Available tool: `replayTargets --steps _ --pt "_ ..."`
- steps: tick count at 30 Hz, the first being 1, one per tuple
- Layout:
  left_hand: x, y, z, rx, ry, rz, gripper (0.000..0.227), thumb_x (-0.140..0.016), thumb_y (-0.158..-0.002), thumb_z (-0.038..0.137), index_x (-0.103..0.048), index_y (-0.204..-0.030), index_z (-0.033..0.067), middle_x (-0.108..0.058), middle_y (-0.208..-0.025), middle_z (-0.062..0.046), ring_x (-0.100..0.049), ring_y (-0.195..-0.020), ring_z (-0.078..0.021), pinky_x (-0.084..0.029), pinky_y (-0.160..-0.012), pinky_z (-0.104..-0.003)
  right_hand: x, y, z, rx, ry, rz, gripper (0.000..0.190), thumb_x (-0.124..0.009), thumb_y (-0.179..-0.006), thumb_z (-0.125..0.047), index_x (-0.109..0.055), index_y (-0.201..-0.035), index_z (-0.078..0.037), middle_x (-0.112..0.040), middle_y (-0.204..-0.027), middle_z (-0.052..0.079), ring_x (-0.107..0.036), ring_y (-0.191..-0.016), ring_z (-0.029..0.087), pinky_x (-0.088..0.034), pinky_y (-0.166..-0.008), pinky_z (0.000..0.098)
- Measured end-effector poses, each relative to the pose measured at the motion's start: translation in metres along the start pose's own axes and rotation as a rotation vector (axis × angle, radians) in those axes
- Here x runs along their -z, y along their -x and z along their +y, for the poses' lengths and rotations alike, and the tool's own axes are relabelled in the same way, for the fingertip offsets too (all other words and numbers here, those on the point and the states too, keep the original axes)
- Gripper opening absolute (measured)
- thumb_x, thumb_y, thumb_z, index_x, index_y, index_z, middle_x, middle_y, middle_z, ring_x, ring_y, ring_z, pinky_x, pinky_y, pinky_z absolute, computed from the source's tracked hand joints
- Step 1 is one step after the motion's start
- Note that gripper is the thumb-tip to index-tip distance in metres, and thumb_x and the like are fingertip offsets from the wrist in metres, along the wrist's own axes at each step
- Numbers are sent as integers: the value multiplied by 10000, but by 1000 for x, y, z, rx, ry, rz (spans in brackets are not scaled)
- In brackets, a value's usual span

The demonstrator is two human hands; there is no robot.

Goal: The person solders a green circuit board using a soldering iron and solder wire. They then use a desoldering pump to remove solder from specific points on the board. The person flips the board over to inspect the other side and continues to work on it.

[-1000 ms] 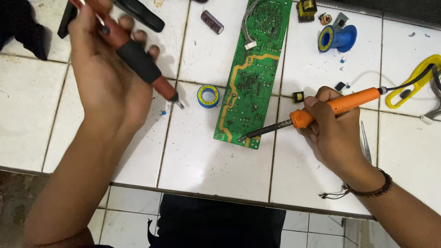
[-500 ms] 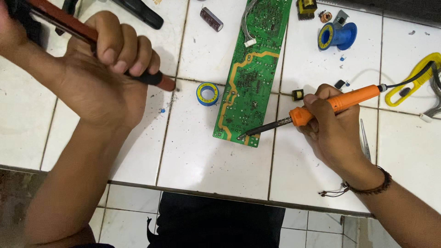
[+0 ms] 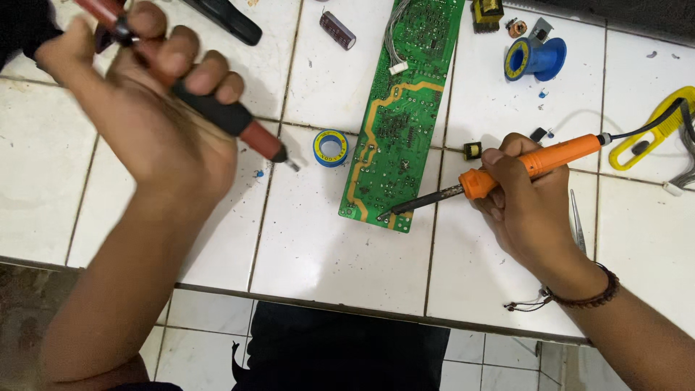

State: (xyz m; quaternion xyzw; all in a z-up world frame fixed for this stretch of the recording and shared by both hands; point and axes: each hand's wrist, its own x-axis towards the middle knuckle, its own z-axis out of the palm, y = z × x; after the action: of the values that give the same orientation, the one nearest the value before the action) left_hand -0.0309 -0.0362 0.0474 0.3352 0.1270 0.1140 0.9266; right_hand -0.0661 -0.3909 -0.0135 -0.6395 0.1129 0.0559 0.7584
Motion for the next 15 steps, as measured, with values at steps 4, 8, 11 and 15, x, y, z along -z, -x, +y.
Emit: replayTargets --steps 4,8,11,15 --pt "15 16 -37 -123 15 -192 353 -733 -922 386 -605 -1197 205 -501 -967 -39 -514 -815 -239 -449 -770 -425 1 -4 6 24 -54 -10 443 -616 -1109 -30 -394 -752 -170 -281 -549 7 -269 -462 106 -236 -431 246" --pt "-7 65 -39 -215 -124 -442 606 -1072 -868 514 -598 -966 149 -578 -861 -18 -621 -781 -225 -539 -806 -404 -2 2 -5 11 -28 -23 465 -583 -1118 -18 -364 -733 -159 -298 -571 15 -258 -506 119 -241 -466 261" --pt "40 75 -90 -804 -208 -945 170 -746 -1159 477 -633 -1129 354 -566 -1054 -11 -640 -935 -296 -627 -860 -502 1 -1 0 9 -26 -29 461 -602 -1122 -35 -375 -744 -167 -293 -580 2 -262 -520 108 -235 -455 252" --pt "24 85 -79 -1021 -225 -1241 318 -265 -1352 425 -438 -1306 162 -647 -962 -141 -629 -738 -305 -652 -677 -507 -2 -1 -1 2 -14 -15 459 -603 -1109 -37 -369 -738 -173 -295 -554 1 -251 -484 111 -257 -475 267"
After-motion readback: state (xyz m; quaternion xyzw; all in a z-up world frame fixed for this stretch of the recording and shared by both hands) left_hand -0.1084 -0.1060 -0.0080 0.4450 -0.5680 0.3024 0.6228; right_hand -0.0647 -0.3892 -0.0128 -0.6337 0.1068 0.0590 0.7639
